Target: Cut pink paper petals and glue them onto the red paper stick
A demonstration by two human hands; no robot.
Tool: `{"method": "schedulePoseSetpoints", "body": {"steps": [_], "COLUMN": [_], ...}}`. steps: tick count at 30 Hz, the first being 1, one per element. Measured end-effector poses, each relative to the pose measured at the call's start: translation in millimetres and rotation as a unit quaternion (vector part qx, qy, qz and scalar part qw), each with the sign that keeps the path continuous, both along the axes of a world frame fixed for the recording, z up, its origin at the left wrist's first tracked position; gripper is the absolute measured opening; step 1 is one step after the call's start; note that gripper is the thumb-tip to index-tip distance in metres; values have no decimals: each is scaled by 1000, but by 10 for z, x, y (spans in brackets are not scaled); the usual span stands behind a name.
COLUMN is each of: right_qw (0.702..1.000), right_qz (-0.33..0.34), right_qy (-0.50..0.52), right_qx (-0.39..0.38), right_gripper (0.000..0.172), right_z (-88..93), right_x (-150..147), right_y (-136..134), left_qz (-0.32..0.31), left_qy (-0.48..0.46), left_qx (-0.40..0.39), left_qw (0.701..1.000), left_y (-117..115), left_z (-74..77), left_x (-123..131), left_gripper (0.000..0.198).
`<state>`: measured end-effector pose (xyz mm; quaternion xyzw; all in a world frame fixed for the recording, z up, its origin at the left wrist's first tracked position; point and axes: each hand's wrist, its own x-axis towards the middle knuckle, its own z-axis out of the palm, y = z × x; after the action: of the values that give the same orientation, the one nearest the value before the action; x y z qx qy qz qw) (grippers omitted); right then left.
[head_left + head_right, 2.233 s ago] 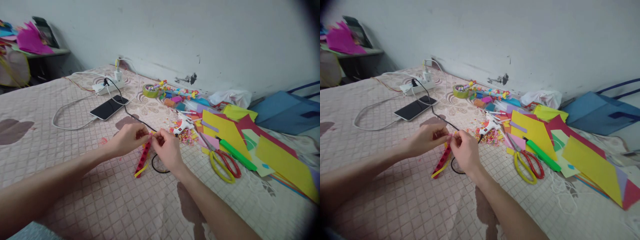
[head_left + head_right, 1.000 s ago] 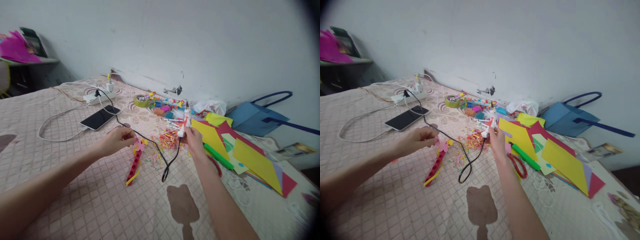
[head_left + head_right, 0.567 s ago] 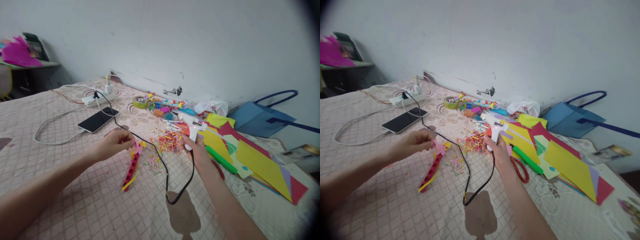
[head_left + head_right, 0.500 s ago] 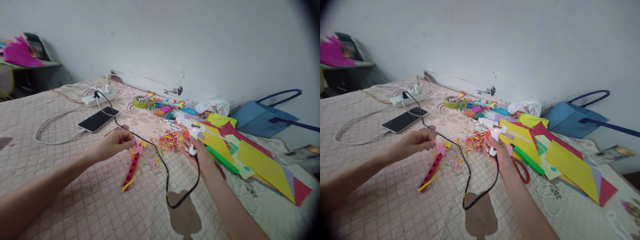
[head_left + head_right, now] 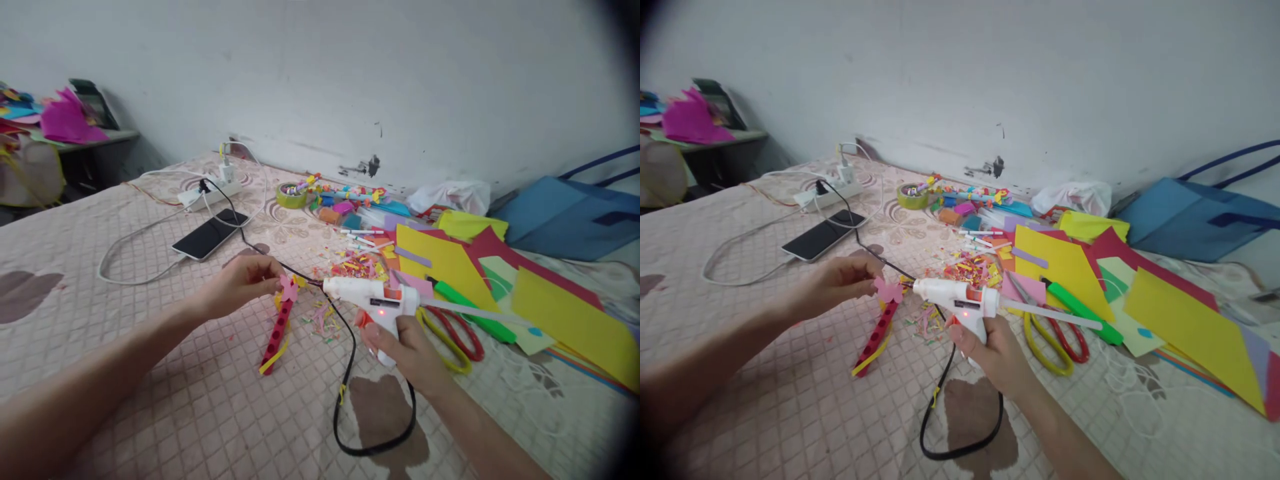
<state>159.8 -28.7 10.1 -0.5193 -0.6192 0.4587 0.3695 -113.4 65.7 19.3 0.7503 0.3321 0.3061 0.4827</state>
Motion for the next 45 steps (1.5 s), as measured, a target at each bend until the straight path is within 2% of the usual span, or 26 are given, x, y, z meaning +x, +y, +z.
{"method": "schedulePoseSetpoints", "body": {"steps": [4, 13, 17, 28, 45], "right_qw": [1000, 999, 999, 998, 996], "right_qz": [25, 37, 36, 31, 19], "right_qy": [-4, -17, -25, -50, -84], "right_qx": [-6, -3, -3, -3, 23], "right_gripper": [37, 41, 43, 45, 45], "right_z": [23, 41, 48, 47, 69], "right_x": [-74, -133, -142, -137, -129], "right_y": [-7, -49, -46, -52, -28], "left_qz": [-6, 8, 6, 10, 21], "left_qy": [-9, 63, 65, 66, 61], "left_qx": [22, 200, 234, 243, 203], "left_qw": [1000, 978, 970, 968, 977], "left_y": [-20, -78, -81, -86, -97], "left_z": [18, 73, 72, 64, 108], "left_x": [1, -3, -5, 5, 13], "left_gripper": [10, 8, 8, 6, 9]}}
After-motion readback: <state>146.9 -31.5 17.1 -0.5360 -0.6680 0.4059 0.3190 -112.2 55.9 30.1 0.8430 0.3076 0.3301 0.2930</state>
